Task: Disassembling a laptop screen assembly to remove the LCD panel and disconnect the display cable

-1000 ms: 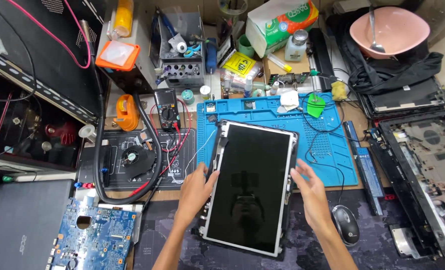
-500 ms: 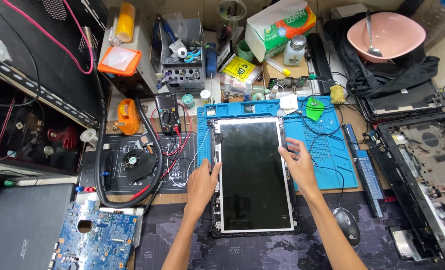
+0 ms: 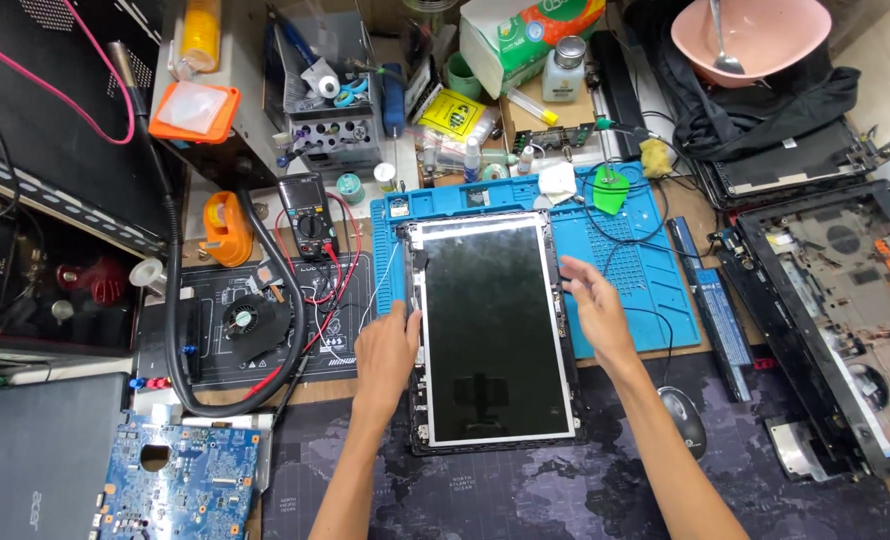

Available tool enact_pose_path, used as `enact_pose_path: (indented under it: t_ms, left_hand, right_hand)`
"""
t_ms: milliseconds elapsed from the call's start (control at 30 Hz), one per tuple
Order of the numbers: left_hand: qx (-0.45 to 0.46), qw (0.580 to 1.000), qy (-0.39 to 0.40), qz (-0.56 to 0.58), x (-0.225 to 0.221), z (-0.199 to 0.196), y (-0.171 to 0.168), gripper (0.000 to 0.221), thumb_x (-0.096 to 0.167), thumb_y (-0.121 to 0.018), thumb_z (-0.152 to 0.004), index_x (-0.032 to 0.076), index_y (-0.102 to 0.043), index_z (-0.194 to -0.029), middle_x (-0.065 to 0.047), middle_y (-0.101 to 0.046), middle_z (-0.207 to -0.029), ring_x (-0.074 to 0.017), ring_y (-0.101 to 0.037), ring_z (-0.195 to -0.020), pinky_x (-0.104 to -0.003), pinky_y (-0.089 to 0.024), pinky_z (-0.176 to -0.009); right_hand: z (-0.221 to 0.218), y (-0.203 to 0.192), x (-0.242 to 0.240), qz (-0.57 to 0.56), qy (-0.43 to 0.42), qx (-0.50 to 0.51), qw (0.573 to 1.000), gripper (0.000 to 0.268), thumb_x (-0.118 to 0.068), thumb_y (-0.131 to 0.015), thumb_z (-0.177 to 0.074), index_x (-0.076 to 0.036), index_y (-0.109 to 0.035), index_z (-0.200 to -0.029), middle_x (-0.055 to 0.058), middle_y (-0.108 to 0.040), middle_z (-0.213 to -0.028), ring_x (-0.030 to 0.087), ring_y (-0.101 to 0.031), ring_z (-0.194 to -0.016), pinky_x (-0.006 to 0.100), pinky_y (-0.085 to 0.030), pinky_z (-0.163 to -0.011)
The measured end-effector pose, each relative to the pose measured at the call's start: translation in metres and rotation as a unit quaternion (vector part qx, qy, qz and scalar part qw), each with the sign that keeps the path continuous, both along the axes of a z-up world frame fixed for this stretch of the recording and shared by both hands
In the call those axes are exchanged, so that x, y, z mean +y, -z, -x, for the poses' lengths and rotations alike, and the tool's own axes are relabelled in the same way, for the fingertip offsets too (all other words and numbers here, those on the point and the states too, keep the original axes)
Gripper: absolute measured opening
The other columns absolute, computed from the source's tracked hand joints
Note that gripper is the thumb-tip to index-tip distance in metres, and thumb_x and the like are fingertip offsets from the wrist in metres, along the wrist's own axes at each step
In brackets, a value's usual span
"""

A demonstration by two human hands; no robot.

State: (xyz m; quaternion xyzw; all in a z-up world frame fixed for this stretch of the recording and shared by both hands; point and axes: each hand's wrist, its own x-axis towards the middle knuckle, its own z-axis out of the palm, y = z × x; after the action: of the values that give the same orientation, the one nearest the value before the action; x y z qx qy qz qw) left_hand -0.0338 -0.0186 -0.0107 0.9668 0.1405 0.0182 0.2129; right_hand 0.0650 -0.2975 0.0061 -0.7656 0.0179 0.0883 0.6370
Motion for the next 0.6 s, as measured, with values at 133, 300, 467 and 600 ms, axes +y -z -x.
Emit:
enact_pose_path:
  t_ms: [133, 300, 467, 600]
  left_hand:
    - [-0.039, 0.998, -0.009, -0.056, -0.002, 0.003, 0.005, 0.039, 0.042, -0.054, -0.102, 0.006, -0.069, -0.107, -0.018, -0.071, -0.087, -0.0329, -0.074, -0.069, -0.042, -0.059, -0.061]
    - [-0.175, 0.976, -0.035, -0.127, -0.017, 0.005, -0.016, 0.023, 0.022, -0.065, -0.096, 0.002, -0.065, -0.107, -0.024, -0.048, -0.130, -0.0385, -0.066, -0.103, -0.046, -0.059, -0.080]
    - [-0.263, 0.957, 0.049, -0.114, -0.020, 0.003, -0.006, 0.026, 0.017, -0.067, -0.095, 0.005, -0.067, -0.118, -0.025, -0.050, -0.139, -0.0403, -0.048, -0.135, -0.049, -0.037, -0.111]
    - [-0.242, 0.958, 0.149, -0.037, -0.017, 0.003, 0.023, 0.030, 0.025, -0.064, -0.099, 0.013, -0.068, -0.126, -0.012, -0.065, -0.127, -0.0290, -0.060, -0.127, -0.041, -0.041, -0.112]
  right_hand:
    - [0.007, -0.001, 0.000, 0.024, -0.026, -0.021, 0.999, 0.041, -0.001, -0.041, -0.104, -0.005, -0.060, -0.141, 0.029, -0.058, -0.130, 0.042, -0.059, -0.121, 0.053, -0.040, -0.109]
    - [-0.002, 0.050, -0.004, 0.138, -0.041, -0.113, 0.983, 0.039, -0.012, -0.056, -0.102, -0.008, -0.063, -0.140, 0.025, -0.053, -0.126, 0.043, -0.056, -0.121, 0.051, -0.040, -0.110]
    - [0.015, 0.034, 0.012, 0.210, -0.024, -0.118, 0.970, 0.045, -0.023, -0.063, -0.099, -0.008, -0.061, -0.142, 0.023, -0.051, -0.133, 0.044, -0.055, -0.127, 0.053, -0.041, -0.109]
    - [0.030, 0.019, 0.021, 0.276, -0.030, -0.121, 0.953, 0.056, -0.030, -0.064, -0.099, -0.003, -0.054, -0.146, 0.025, -0.047, -0.139, 0.047, -0.053, -0.128, 0.060, -0.041, -0.106]
